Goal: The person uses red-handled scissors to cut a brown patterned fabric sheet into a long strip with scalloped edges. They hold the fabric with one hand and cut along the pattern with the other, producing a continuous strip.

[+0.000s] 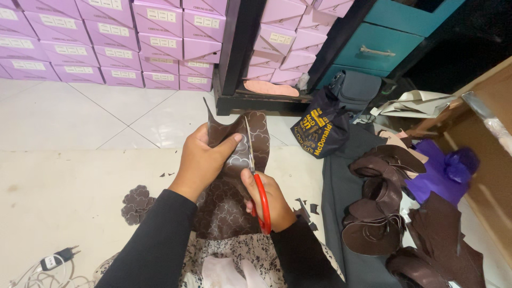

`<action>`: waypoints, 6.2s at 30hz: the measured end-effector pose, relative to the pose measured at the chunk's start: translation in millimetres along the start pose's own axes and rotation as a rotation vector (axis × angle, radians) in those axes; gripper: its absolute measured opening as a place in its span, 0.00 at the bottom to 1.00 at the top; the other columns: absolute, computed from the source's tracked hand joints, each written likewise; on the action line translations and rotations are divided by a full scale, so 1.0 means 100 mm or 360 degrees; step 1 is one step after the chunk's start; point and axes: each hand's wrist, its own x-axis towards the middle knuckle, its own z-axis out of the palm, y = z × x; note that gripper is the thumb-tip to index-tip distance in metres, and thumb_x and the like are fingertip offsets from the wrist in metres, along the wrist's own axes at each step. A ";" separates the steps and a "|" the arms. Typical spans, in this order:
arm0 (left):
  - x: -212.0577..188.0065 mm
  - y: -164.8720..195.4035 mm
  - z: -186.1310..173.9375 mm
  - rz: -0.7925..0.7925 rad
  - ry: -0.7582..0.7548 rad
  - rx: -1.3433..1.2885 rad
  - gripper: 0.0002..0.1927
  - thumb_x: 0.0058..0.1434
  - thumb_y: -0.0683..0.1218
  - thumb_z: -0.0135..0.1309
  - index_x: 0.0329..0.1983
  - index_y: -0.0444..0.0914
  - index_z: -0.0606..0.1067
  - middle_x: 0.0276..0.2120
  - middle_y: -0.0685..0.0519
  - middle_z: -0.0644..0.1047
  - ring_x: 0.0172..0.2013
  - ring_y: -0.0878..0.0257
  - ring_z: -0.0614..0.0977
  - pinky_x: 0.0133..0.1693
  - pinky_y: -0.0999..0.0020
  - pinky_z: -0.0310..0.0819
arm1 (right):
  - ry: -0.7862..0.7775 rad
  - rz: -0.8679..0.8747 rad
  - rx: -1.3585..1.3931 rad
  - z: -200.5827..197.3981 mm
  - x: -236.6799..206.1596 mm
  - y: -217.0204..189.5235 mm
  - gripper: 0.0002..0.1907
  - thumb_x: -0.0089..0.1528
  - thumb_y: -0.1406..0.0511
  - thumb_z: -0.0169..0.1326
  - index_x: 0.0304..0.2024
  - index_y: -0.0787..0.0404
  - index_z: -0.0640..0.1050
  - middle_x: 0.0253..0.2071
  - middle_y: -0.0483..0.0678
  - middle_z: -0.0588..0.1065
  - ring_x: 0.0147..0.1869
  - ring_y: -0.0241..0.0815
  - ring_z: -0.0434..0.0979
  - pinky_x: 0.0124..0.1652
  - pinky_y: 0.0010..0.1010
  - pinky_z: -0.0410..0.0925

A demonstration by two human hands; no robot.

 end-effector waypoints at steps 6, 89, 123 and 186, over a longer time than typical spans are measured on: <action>-0.01 -0.01 0.00 -0.0028 0.0063 -0.0032 0.13 0.61 0.44 0.61 0.47 0.34 0.79 0.38 0.54 0.84 0.38 0.70 0.83 0.41 0.73 0.77 | 0.0058 0.0063 -0.0059 0.00 0.01 0.00 0.25 0.67 0.47 0.49 0.26 0.58 0.67 0.18 0.39 0.63 0.19 0.30 0.64 0.22 0.23 0.62; -0.03 0.00 0.01 -0.0073 -0.0053 -0.0206 0.11 0.61 0.44 0.60 0.46 0.34 0.80 0.37 0.55 0.84 0.36 0.71 0.82 0.39 0.74 0.77 | -0.0005 -0.0091 -0.0206 -0.11 -0.02 -0.03 0.25 0.67 0.45 0.46 0.29 0.58 0.69 0.19 0.40 0.63 0.19 0.31 0.65 0.21 0.24 0.60; -0.04 0.05 0.04 -0.0269 -0.0034 -0.0211 0.12 0.60 0.44 0.60 0.45 0.32 0.80 0.35 0.54 0.83 0.32 0.69 0.82 0.35 0.73 0.77 | 0.0113 -0.0013 -0.0225 -0.14 -0.01 0.00 0.28 0.67 0.43 0.45 0.26 0.59 0.68 0.15 0.41 0.63 0.14 0.32 0.63 0.18 0.24 0.63; -0.06 -0.04 0.12 -0.0597 -0.0147 -0.0527 0.13 0.59 0.43 0.59 0.46 0.32 0.80 0.37 0.50 0.83 0.34 0.65 0.83 0.37 0.71 0.78 | 0.0232 -0.0127 -0.0329 -0.18 0.12 0.14 0.30 0.70 0.45 0.42 0.23 0.59 0.69 0.18 0.41 0.64 0.21 0.31 0.60 0.23 0.24 0.56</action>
